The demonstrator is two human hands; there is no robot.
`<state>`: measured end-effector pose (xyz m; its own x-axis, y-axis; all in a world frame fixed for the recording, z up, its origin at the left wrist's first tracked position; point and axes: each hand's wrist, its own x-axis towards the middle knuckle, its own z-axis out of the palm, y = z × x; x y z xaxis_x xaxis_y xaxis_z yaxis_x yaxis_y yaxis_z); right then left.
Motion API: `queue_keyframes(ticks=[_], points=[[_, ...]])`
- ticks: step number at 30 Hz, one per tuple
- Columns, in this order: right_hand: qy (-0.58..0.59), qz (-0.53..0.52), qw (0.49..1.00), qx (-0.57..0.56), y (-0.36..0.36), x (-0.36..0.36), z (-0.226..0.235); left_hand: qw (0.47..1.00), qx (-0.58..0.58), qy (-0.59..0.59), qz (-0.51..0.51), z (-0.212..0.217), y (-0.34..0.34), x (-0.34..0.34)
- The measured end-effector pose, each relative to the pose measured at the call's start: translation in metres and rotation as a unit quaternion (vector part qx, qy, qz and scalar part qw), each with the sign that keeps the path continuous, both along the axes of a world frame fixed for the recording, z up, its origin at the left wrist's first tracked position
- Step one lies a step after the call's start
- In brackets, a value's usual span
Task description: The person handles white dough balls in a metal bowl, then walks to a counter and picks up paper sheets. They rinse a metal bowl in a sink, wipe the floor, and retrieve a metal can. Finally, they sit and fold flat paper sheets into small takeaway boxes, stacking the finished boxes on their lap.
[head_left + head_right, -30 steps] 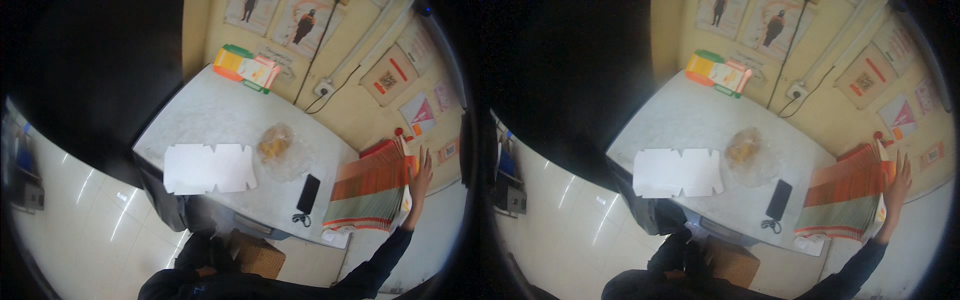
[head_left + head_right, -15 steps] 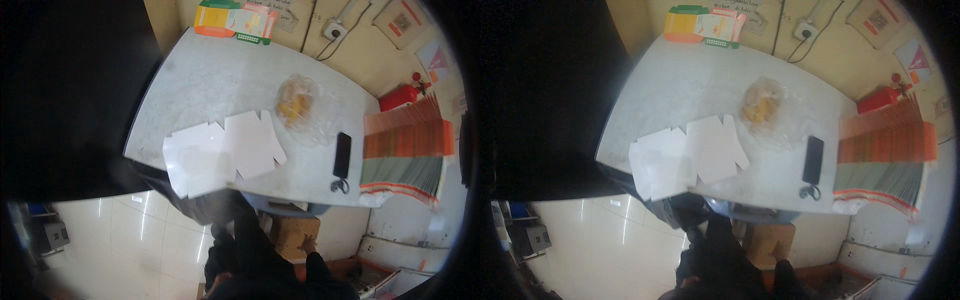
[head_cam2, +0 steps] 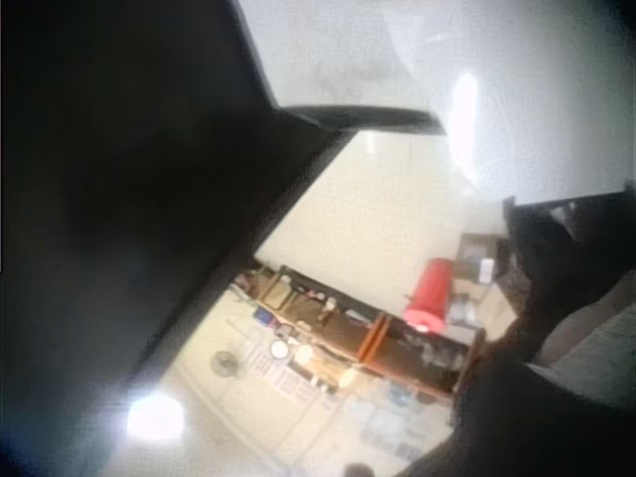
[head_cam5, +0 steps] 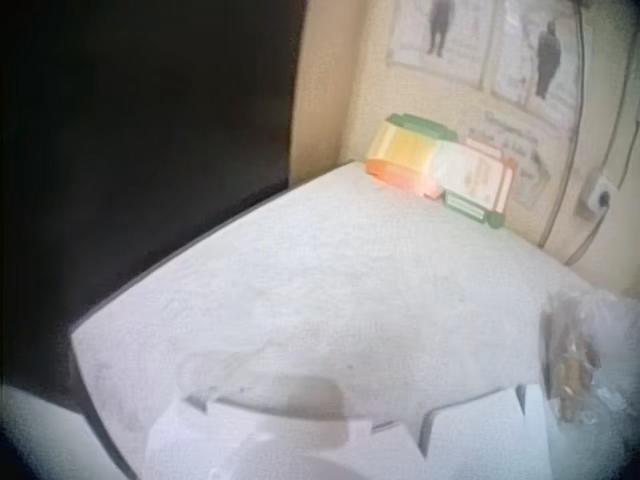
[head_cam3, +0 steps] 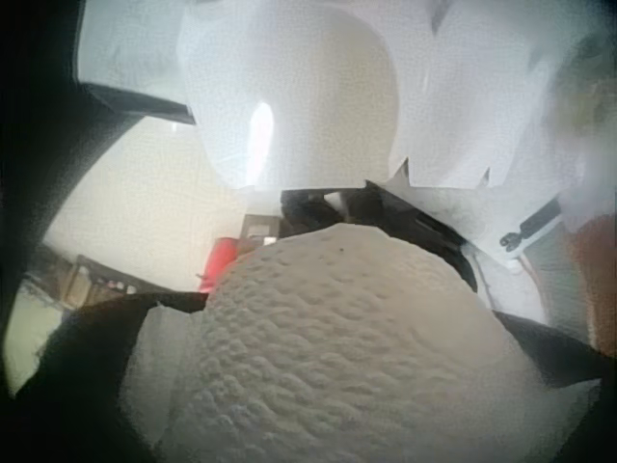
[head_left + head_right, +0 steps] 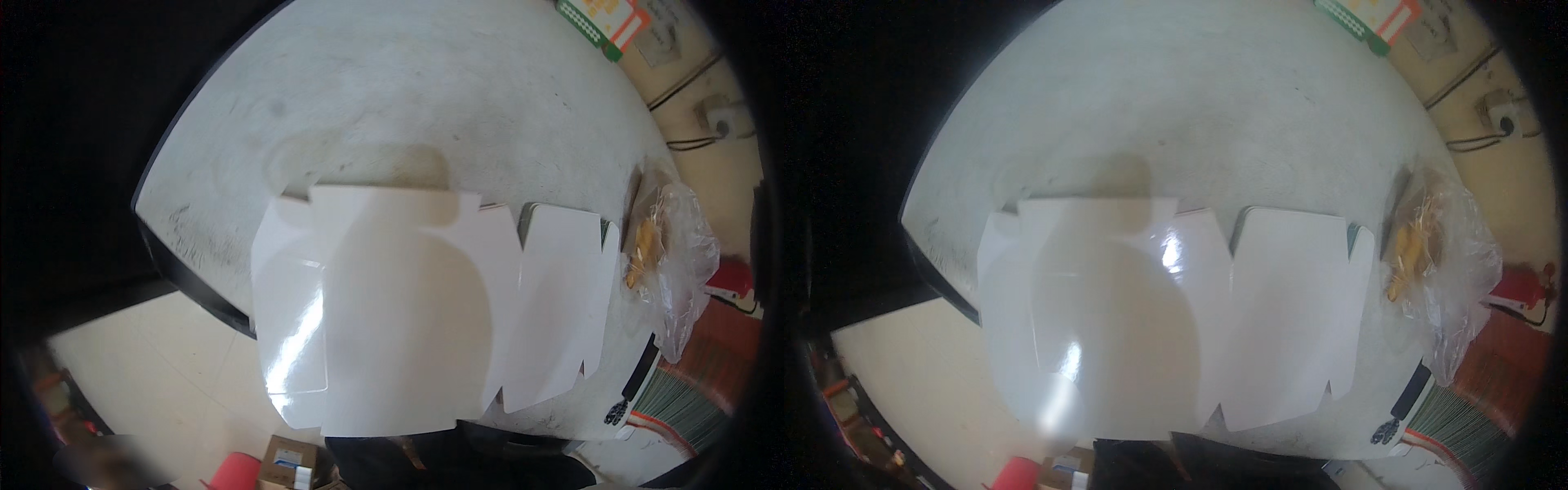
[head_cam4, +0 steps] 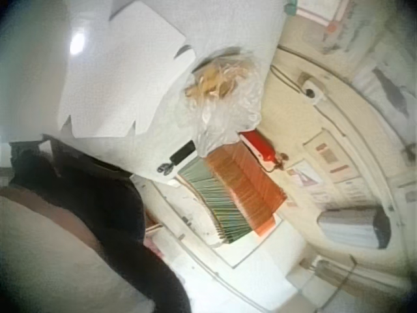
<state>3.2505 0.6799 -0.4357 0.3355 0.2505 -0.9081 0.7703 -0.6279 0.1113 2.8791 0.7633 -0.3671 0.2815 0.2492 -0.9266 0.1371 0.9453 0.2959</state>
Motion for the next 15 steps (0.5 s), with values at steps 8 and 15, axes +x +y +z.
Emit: queue_keyframes(ticks=[8, 15], points=[[0.052, 0.153, 0.986, 0.037, 0.026, 0.057, -0.077, 0.993, 0.072, -0.061, 0.074, -0.066, -0.065, 0.067], [0.164, 0.391, 0.874, 0.239, 0.148, 0.003, -0.053, 0.971, 0.171, -0.105, 0.127, -0.092, -0.129, 0.121]])
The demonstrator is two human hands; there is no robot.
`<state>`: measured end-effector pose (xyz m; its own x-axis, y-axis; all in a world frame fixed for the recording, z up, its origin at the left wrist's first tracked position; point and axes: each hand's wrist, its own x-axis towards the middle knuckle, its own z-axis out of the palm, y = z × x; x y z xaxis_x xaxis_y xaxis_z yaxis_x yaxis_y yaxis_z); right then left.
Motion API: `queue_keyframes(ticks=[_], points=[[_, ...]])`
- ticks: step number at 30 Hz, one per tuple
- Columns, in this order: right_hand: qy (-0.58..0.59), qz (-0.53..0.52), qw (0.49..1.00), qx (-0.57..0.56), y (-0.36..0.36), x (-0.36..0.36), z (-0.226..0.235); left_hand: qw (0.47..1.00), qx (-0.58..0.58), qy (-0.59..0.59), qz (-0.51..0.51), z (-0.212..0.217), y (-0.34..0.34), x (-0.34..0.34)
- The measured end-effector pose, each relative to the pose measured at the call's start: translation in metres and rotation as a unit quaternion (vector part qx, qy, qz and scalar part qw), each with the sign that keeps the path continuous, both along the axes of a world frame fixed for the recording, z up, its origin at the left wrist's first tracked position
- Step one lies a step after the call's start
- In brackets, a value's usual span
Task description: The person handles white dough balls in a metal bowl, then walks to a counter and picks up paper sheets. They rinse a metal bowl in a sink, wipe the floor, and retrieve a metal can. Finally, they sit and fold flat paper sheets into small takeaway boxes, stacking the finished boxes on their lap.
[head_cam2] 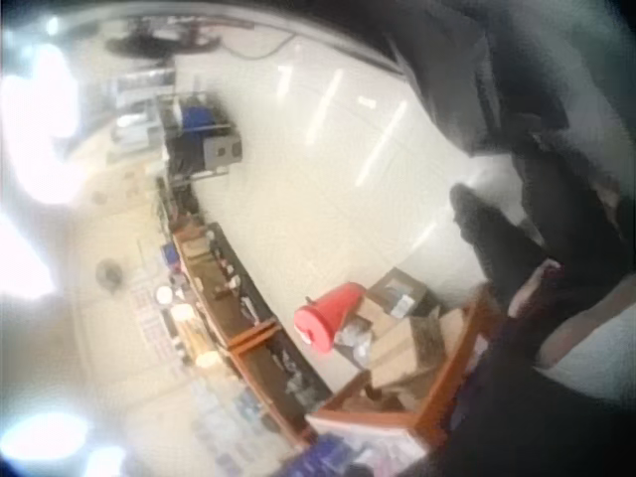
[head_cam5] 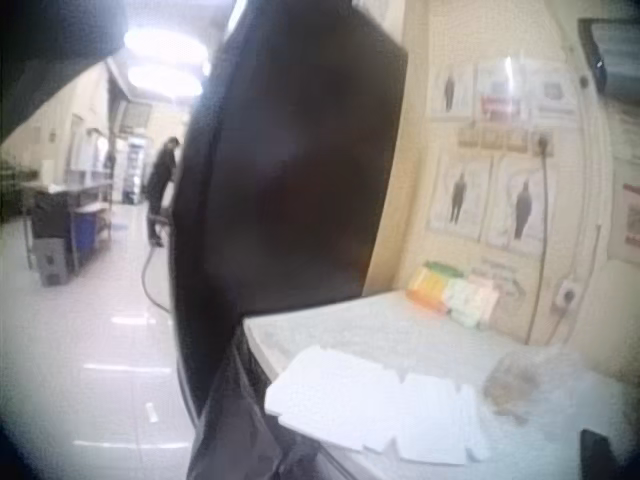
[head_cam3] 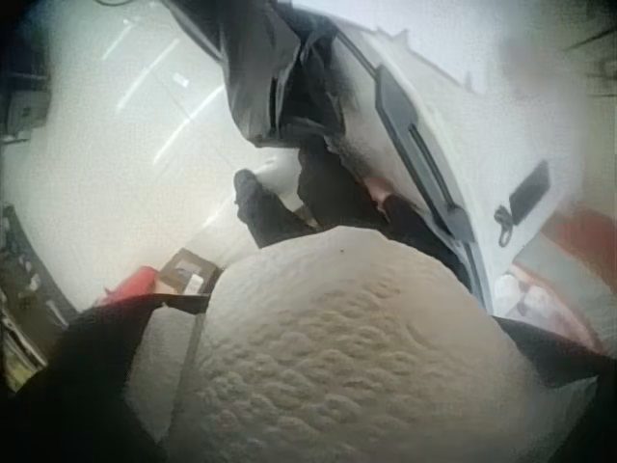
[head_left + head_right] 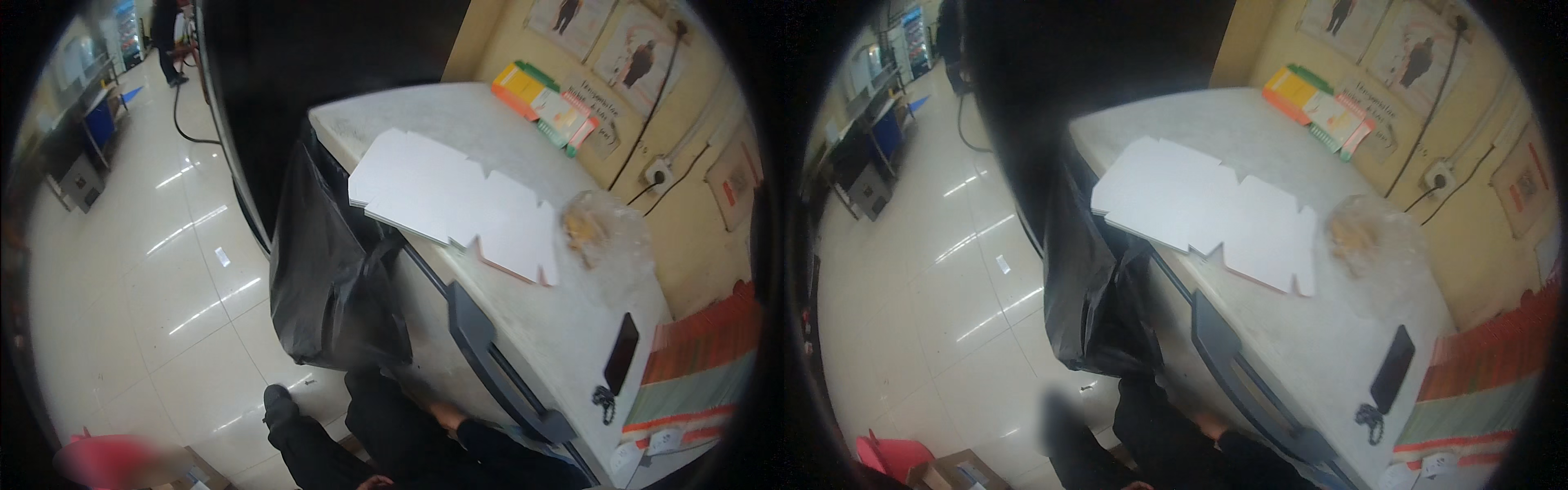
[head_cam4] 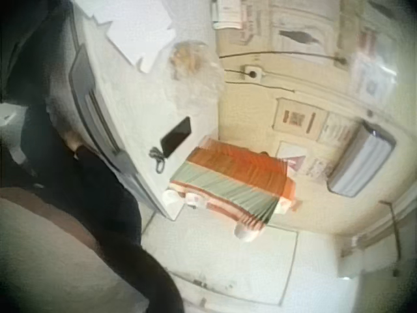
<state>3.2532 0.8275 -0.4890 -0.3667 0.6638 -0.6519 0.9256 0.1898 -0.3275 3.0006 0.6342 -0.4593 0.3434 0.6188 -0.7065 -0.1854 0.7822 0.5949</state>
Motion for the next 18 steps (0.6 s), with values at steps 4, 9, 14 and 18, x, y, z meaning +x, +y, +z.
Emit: queue_keyframes(ticks=[4, 9, 14, 18], points=[[0.364, 0.044, 0.93, -0.007, 0.052, -0.112, 0.167, 0.999, 0.028, -0.033, 0.006, 0.023, -0.008, -0.007], [0.541, 0.179, 0.793, 0.214, 0.095, -0.212, 0.404, 0.956, 0.274, 0.095, 0.054, 0.073, 0.06, -0.022], [0.499, 0.013, 0.54, 0.678, 0.234, -0.236, 0.555, 0.861, 0.437, 0.195, 0.17, 0.145, 0.168, -0.049], [0.245, -0.052, 0.49, 0.835, 0.371, -0.121, 0.566, 0.864, 0.419, 0.193, 0.2, 0.157, 0.214, -0.075]])
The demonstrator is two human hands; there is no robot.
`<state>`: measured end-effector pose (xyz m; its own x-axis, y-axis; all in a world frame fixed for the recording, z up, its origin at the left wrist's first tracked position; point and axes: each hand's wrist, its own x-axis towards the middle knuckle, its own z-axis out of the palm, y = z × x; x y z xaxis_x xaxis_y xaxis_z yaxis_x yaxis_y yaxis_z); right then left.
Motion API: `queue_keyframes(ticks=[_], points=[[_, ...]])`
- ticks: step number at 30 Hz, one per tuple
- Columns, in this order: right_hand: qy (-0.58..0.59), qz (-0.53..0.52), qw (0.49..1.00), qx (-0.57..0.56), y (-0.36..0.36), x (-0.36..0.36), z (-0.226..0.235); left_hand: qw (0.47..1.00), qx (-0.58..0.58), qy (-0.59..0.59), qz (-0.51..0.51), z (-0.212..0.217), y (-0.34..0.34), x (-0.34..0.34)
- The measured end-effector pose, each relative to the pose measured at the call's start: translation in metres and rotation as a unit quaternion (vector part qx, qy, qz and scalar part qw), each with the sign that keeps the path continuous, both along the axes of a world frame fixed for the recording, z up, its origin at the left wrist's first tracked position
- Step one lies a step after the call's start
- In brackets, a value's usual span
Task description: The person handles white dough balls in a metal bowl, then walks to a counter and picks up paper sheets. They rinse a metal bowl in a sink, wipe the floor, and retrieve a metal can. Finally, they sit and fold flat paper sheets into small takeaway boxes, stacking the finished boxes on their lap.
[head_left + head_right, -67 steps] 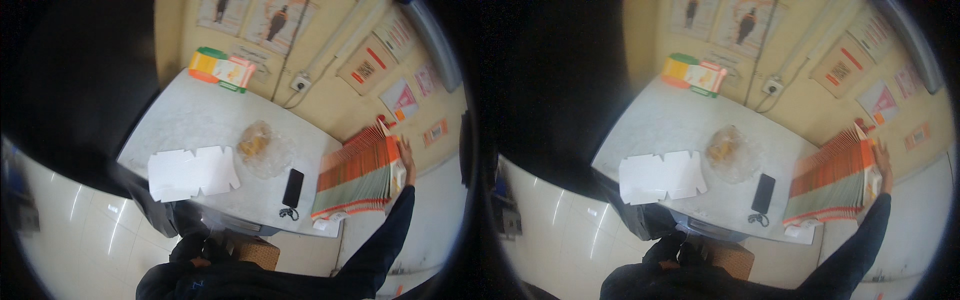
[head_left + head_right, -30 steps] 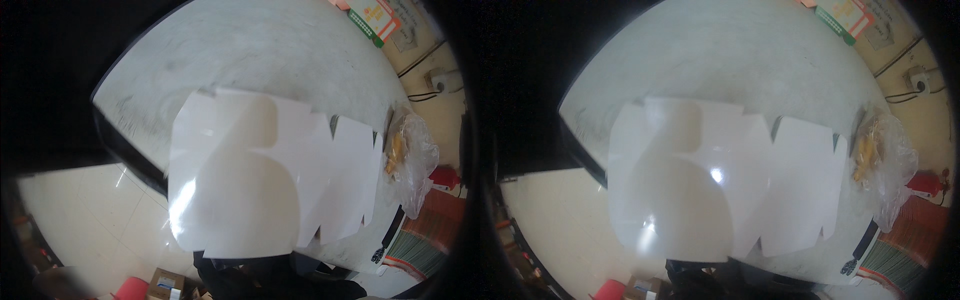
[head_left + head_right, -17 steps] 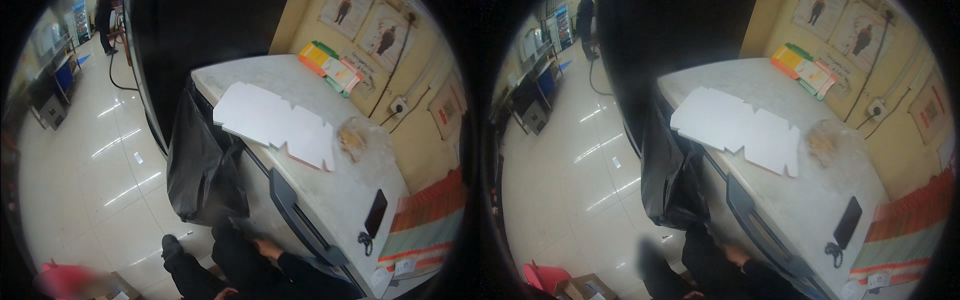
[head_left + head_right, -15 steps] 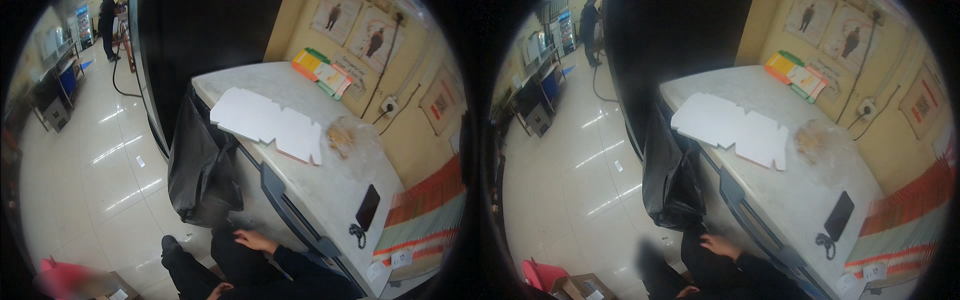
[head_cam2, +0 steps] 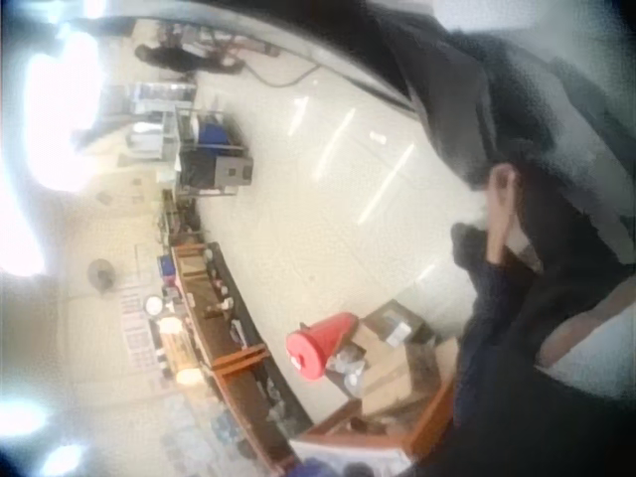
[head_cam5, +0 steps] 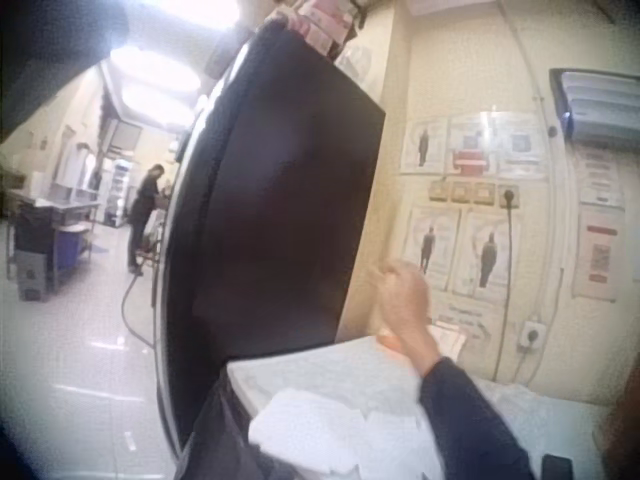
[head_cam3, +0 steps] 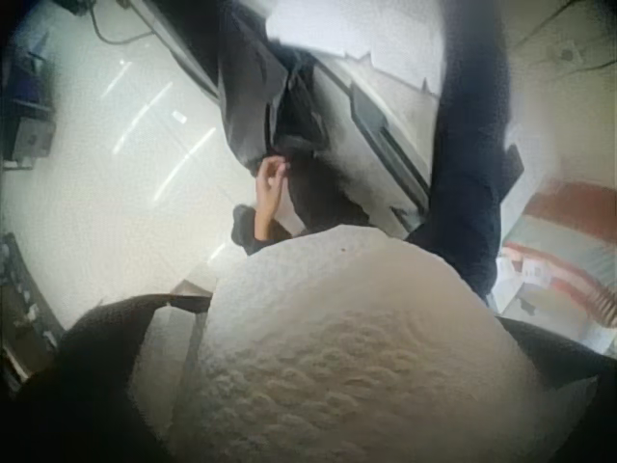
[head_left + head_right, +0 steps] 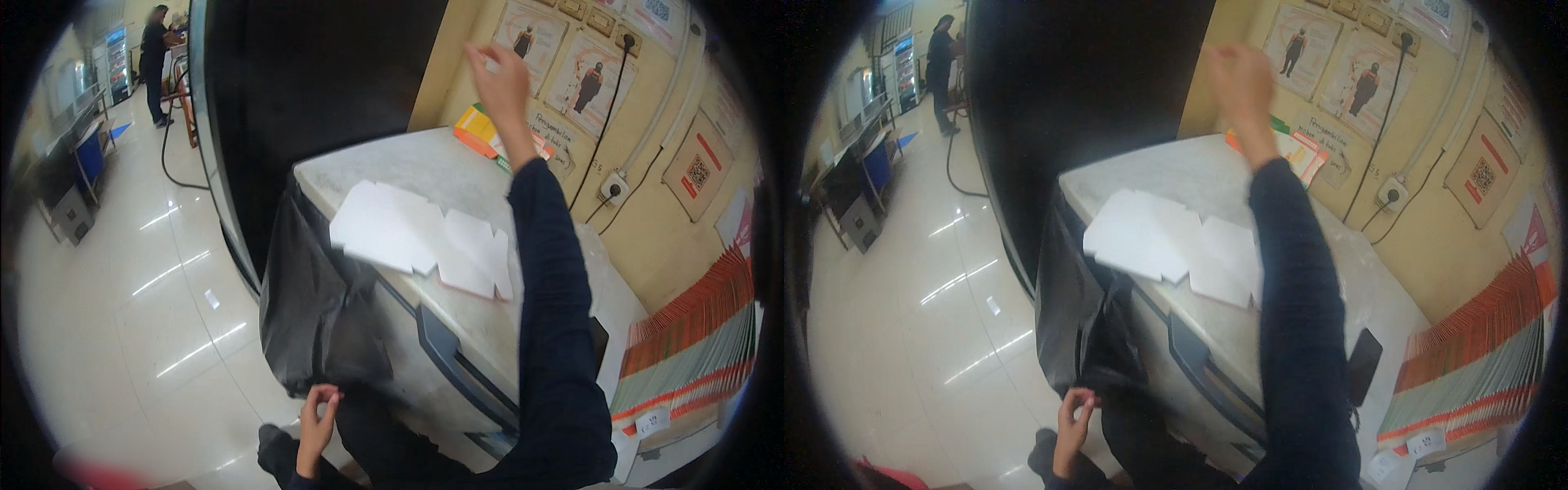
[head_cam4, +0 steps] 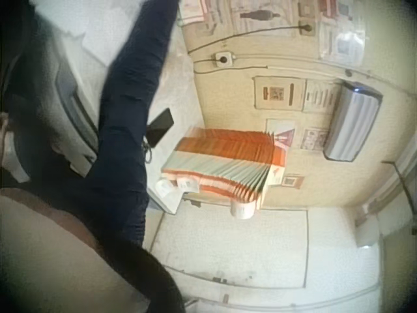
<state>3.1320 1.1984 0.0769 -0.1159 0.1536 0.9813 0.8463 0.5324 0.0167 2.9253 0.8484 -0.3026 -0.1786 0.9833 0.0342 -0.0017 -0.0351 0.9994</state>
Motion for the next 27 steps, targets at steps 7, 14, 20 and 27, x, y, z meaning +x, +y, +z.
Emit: queue_keyframes(ticks=[7, 14, 20, 27], points=[[0.234, -0.33, 0.875, -0.268, 0.125, 0.267, -0.122, 0.987, -0.156, 0.014, 0.017, -0.042, -0.027, -0.04], [0.384, -0.318, 0.81, -0.309, 0.183, 0.331, -0.197, 0.952, -0.292, 0.045, 0.084, -0.047, -0.039, -0.066], [0.391, -0.244, 0.811, -0.36, 0.215, 0.354, -0.246, 0.931, -0.345, 0.065, 0.103, -0.041, -0.037, -0.066], [0.321, -0.192, 0.836, -0.402, 0.21, 0.344, -0.217, 0.931, -0.341, 0.06, 0.118, -0.049, -0.057, -0.07]])
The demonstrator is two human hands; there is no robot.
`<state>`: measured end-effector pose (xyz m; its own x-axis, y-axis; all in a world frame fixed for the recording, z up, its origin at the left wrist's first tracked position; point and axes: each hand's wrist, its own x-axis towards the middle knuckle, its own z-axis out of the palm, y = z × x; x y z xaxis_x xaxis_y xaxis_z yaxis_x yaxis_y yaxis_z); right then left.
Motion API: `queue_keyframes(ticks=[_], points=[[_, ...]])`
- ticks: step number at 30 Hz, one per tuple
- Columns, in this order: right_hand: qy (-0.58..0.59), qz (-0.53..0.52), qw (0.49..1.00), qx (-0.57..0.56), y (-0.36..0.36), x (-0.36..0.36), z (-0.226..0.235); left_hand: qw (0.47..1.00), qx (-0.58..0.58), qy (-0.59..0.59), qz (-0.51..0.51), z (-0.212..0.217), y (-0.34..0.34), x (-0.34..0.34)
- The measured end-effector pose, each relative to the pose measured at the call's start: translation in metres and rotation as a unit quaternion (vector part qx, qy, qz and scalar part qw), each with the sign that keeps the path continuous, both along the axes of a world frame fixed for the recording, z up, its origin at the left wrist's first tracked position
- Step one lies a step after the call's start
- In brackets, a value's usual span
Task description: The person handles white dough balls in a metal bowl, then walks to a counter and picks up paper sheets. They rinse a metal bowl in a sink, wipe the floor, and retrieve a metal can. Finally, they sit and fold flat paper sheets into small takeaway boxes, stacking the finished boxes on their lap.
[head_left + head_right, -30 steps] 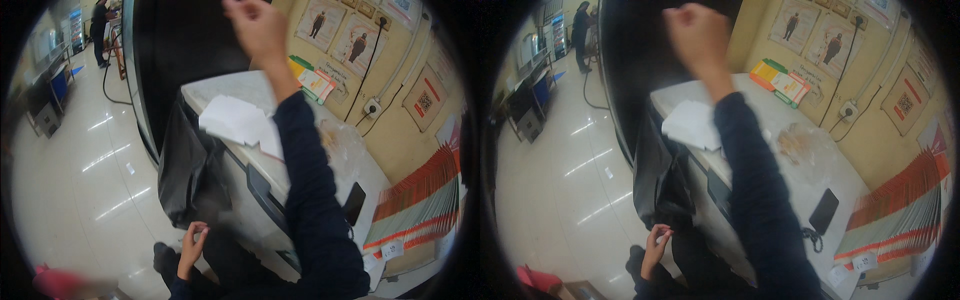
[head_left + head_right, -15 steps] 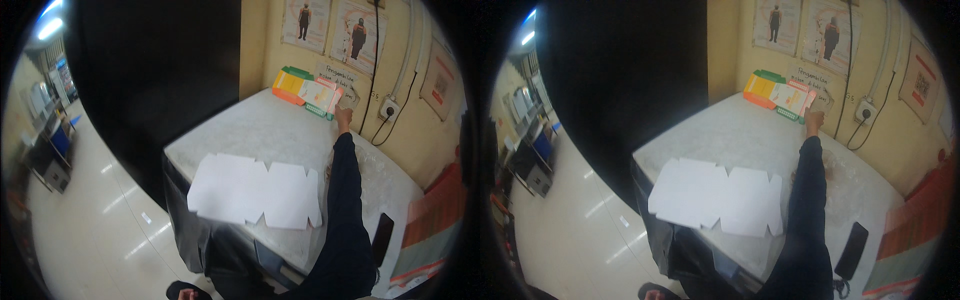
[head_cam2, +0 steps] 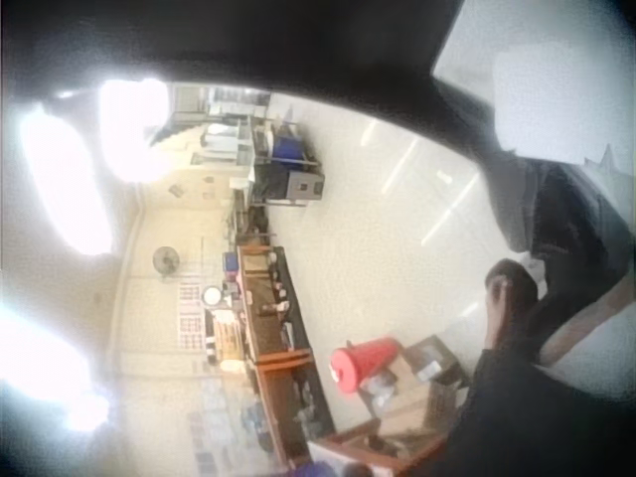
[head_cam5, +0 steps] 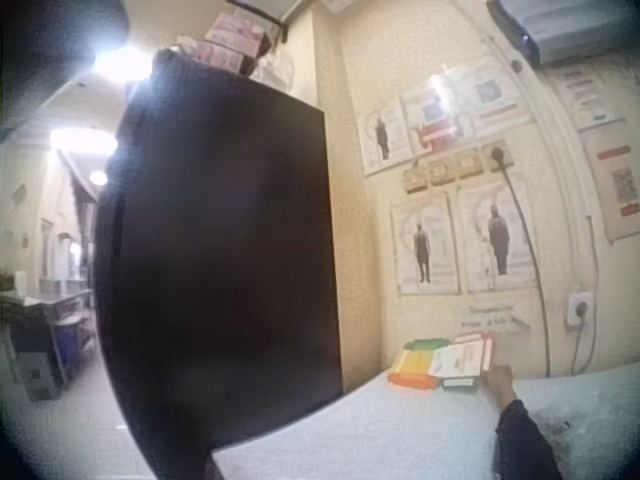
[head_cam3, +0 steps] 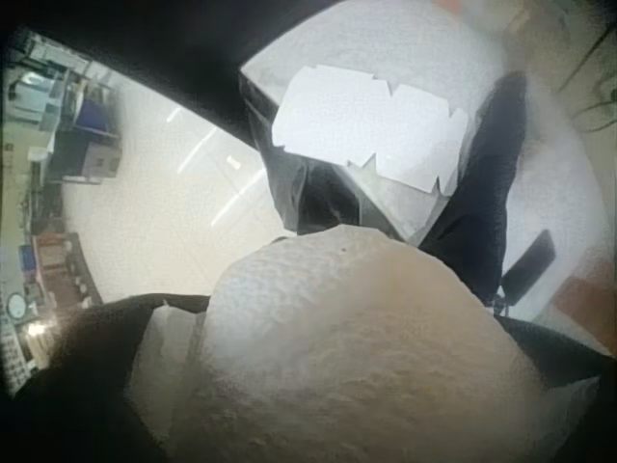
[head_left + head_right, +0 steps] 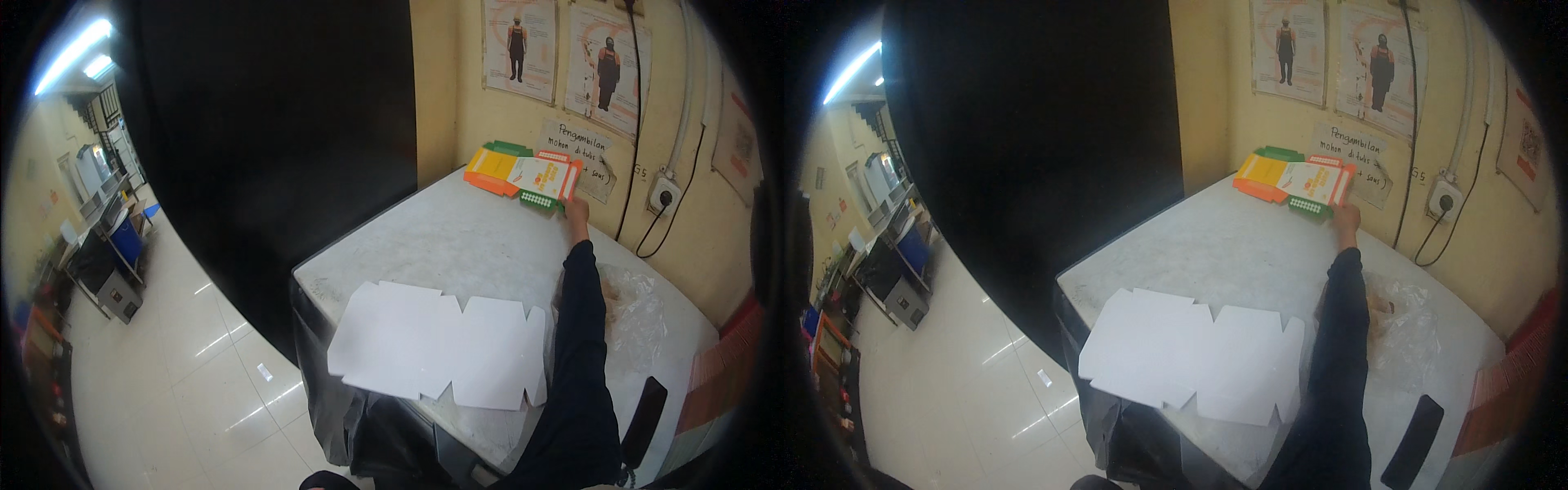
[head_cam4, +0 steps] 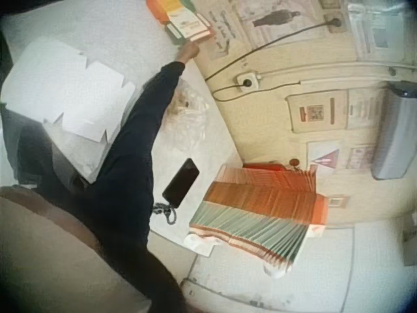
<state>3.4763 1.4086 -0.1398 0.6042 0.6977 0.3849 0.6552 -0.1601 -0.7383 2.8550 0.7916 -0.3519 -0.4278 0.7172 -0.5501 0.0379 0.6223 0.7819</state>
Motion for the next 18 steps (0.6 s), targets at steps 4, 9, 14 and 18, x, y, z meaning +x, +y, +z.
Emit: queue_keyframes(ticks=[4, 9, 14, 18], points=[[-0.132, -0.035, 0.979, 0.152, -0.038, -0.09, 0.115, 0.995, 0.093, 0.041, 0.008, 0.025, 0.008, -0.008], [-0.201, 0.31, 0.829, 0.419, -0.198, -0.275, 0.243, 0.915, 0.373, 0.138, 0.071, 0.124, 0.04, 0.01], [-0.297, 0.534, 0.594, 0.523, -0.407, -0.44, 0.23, 0.74, 0.538, 0.39, 0.104, 0.243, 0.011, 0.045], [-0.249, 0.751, 0.516, 0.328, -0.559, -0.497, 0.159, 0.654, 0.556, 0.481, 0.177, 0.274, -0.054, 0.054]])
